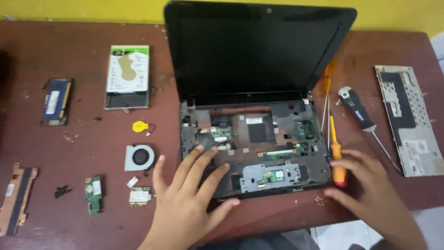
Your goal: The person uses a screwdriver to remove screws from a hard drive caddy and then unscrews components from the laptop's motherboard. They place the hard drive and other parts on the table.
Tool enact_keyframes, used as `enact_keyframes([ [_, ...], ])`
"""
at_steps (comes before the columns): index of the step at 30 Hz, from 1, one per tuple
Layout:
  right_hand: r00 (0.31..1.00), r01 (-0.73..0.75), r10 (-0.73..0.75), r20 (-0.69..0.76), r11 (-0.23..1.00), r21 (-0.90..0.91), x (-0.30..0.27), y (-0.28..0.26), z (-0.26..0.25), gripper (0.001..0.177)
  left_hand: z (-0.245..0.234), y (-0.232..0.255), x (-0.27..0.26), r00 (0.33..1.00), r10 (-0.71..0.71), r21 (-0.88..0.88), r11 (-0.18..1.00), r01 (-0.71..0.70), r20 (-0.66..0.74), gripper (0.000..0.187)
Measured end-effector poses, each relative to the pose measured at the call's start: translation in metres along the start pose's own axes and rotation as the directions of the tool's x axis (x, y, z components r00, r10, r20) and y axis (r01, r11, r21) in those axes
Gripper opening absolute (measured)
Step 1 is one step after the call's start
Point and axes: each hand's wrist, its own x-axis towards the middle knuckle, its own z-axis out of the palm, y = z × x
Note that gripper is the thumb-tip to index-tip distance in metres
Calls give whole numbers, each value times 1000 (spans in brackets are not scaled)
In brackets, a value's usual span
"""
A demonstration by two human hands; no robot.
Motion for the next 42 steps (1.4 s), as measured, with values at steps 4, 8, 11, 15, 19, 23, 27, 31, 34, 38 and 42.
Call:
enact_keyframes([
  [4,997,-3,10,-74,996,93,0,-2,5,34,2,1,3,1000,4,26,1000,-4,0,51],
  [8,975,-3,16,-223,998,58,-10,21,9,32,1,3,6,1000,-5,29,1000,5,5,47],
  [11,901,-113,142,-411,989,93,-21,27,10,35,-1,8,5,1000,8,50,999,-7,-15,46],
  [15,824,47,134,-551,952,301,-37,111,24,8,1,29,3,999,43,27,999,-44,14,55],
  [19,709,50,637,-303,383,922,-22,331,98,13,11,47,5,979,194,-69,979,-190,64,61],
  [23,772,-72,250,-584,948,310,-19,-59,-14,16,22,44,4,970,192,-135,976,-173,149,69],
  [27,832,307,2,-554,831,464,-3,-120,-30,44,23,42,4,972,186,-149,975,-164,142,64],
  [31,872,241,-32,-488,896,373,2,-125,-27,33,23,42,5,980,182,-132,977,-170,82,52],
  [34,905,248,-138,-402,939,237,5,-117,-34,20,20,42,7,978,186,-173,970,-168,94,49],
  [38,897,273,-146,-416,926,263,6,-110,-27,20,22,43,6,982,172,-182,971,-155,77,48],
  [42,882,320,-195,-428,916,242,3,-112,-26,21,23,45,7,989,148,-156,977,-144,16,29],
])
